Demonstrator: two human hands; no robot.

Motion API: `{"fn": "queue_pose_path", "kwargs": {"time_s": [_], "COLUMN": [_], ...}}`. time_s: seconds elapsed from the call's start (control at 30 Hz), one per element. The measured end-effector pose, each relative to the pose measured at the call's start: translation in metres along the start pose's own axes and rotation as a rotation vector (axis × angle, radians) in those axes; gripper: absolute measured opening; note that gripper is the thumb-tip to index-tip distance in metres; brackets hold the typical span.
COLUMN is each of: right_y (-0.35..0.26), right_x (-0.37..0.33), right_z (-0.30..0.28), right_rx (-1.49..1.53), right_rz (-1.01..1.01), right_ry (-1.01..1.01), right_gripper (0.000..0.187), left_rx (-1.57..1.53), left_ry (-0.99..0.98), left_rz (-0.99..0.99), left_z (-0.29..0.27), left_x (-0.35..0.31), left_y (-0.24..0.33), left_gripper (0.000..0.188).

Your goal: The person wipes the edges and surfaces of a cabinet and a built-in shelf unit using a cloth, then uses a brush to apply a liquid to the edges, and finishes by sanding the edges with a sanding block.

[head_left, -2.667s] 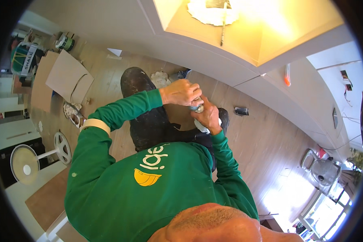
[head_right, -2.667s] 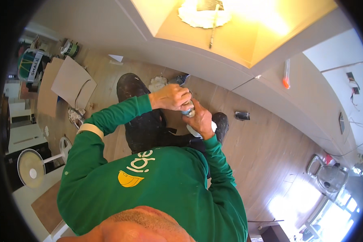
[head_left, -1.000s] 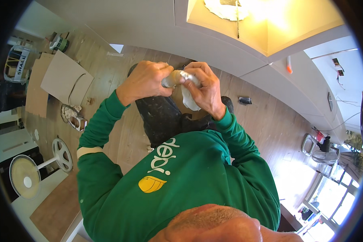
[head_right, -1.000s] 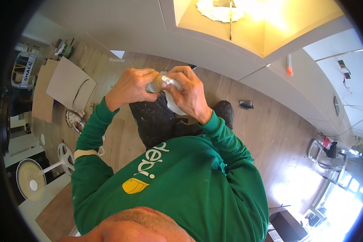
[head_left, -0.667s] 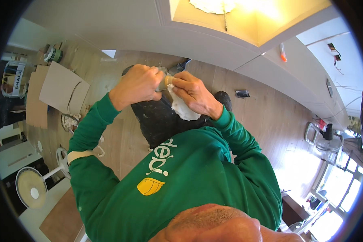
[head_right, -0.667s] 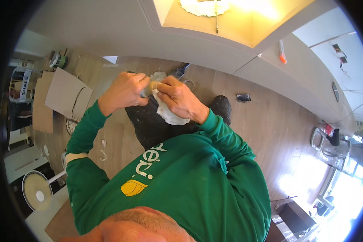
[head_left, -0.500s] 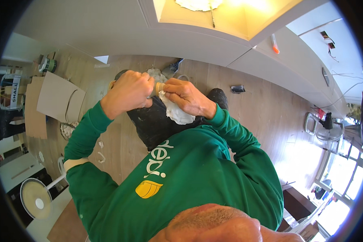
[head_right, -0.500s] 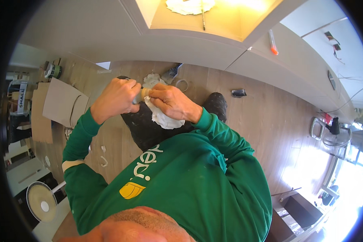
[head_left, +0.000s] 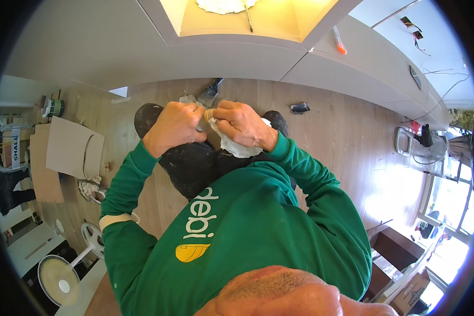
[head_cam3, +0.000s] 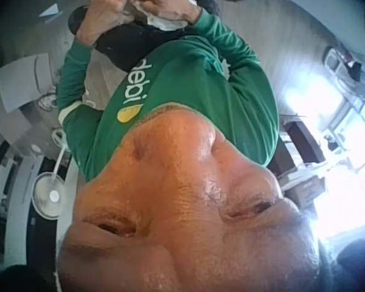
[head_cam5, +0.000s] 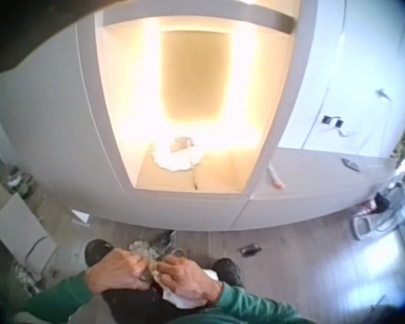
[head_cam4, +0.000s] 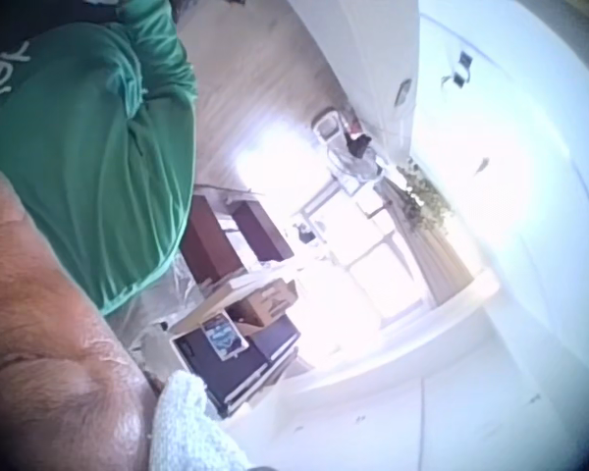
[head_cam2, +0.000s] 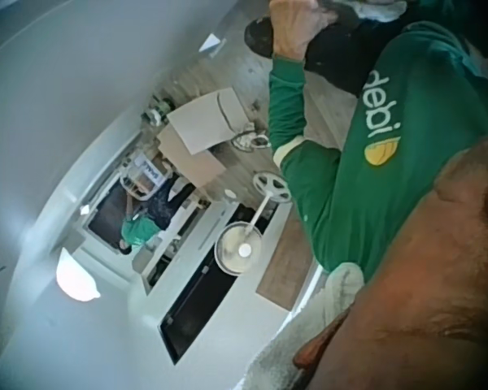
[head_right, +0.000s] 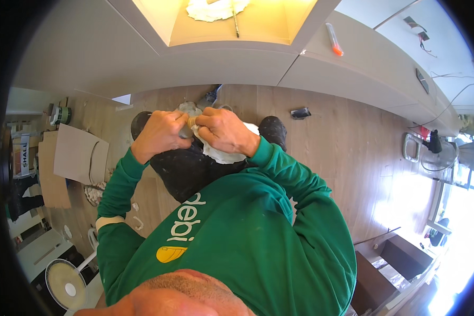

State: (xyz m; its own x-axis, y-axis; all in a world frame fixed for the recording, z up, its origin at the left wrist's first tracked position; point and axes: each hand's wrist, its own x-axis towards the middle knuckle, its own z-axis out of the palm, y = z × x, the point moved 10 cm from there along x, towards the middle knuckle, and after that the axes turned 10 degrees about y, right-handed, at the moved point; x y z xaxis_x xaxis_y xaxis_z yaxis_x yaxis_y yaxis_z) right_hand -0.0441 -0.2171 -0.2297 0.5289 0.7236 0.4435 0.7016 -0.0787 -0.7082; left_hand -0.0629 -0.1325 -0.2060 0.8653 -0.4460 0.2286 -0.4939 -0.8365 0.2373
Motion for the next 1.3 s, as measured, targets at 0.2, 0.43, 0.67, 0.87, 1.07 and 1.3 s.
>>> {"fn": "queue_pose_path", "kwargs": {"time_s": [0.2, 0.43, 0.67, 0.87, 1.07, 1.3], "right_y": [0.027, 0.025, 0.127, 0.186, 0.186, 0.179], "right_x": [-0.018, -0.009, -0.075, -0.114, -0.082, -0.04], "right_z": [0.005, -0.022, -0.038, -0.093, -0.142, -0.138], "right_rx": [0.324, -0.044, 0.737, 0.828, 0.373, -0.096], "right_rz": [0.21, 0.082, 0.77, 0.831, 0.736, 0.67], "right_ry": [0.033, 0.108, 0.429, 0.896, 0.976, 0.936], "right_gripper": [0.021, 0.022, 0.03, 0.03, 0.061, 0.08], "left_rx": [0.094, -0.132, -0.508, -0.48, -0.496, -0.543], "left_ry": [-0.205, 0.212, 0.299, 0.12, 0.137, 0.303], "left_rz": [0.029, 0.01, -0.299, -0.562, -0.755, -0.756], "left_z": [0.019, 0.024, 0.156, 0.313, 0.402, 0.412], "left_x": [0.01, 0.02, 0.033, 0.041, 0.026, 0.01], "left_y": [0.001, -0.008, -0.049, -0.056, -0.065, -0.059], "left_gripper": [0.037, 0.045, 0.051, 0.063, 0.063, 0.053]}}
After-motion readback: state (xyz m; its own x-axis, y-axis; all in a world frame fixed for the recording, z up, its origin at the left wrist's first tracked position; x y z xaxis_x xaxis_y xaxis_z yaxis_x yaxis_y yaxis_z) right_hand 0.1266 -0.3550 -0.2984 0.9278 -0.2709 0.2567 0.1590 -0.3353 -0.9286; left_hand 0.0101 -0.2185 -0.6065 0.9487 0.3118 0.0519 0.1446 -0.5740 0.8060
